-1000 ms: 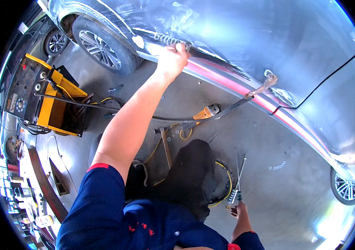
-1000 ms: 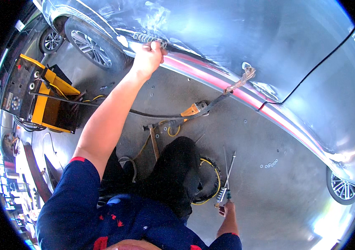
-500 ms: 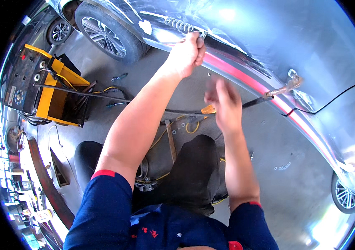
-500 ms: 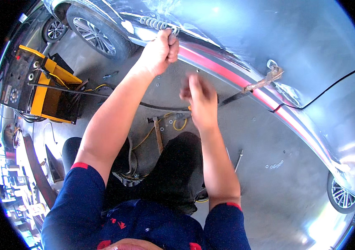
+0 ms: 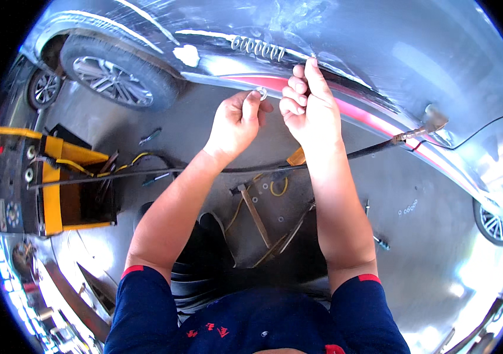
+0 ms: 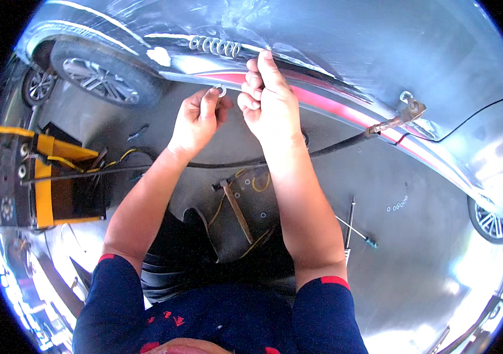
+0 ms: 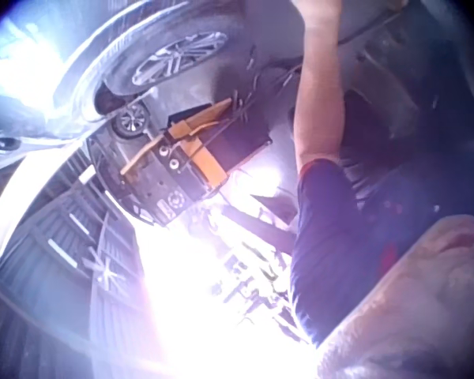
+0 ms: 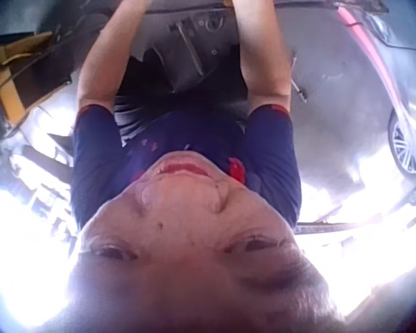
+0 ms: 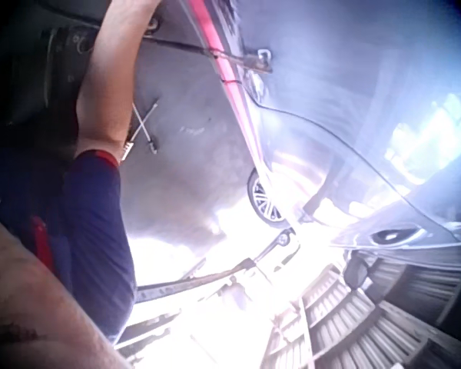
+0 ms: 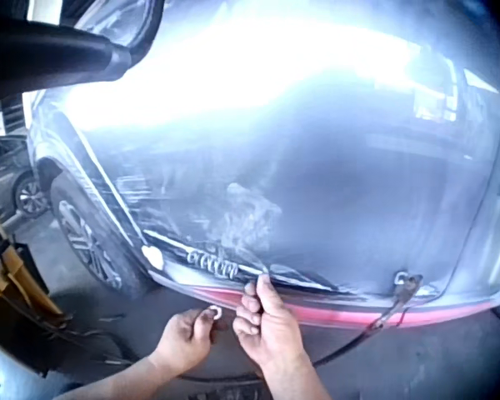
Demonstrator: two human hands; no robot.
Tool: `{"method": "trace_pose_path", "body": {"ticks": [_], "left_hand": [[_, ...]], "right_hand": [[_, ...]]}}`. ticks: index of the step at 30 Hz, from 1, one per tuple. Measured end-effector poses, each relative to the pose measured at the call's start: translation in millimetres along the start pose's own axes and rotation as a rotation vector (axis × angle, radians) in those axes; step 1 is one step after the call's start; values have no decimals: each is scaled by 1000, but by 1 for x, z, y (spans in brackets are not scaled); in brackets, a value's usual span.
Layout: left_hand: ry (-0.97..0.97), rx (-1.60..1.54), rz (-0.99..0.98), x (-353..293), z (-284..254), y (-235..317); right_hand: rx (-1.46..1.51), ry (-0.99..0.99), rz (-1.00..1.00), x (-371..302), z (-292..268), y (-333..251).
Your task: The person uses a dent puller slide hammer and a regular hammer to repair a dent on a car door.
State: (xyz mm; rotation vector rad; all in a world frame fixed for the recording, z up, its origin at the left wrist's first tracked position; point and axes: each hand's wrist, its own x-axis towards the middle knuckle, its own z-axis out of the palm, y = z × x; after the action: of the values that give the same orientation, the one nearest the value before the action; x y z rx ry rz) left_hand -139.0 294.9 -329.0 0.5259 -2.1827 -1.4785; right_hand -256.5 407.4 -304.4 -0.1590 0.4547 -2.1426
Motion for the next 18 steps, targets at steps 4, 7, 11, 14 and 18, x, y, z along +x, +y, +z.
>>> {"method": "trace_pose_path", "body": {"ticks": [4, 7, 11, 14, 18], "left_hand": [[-68, -241, -49, 11, 7, -22], [-21, -409, -64, 21, 18, -41], [-157, -437, 98, 36, 25, -55], [-342, -332, 331, 40, 16, -61], [-324, -67, 506, 45, 25, -49]], "right_hand": [[-75, 184, -168, 1, 9, 6], [-1285, 375, -892, 7, 5, 11], [-1502, 379, -889, -26, -4, 40], [-993, 416, -439, -43, -24, 57], [-637, 393, -412, -45, -36, 62]]}}
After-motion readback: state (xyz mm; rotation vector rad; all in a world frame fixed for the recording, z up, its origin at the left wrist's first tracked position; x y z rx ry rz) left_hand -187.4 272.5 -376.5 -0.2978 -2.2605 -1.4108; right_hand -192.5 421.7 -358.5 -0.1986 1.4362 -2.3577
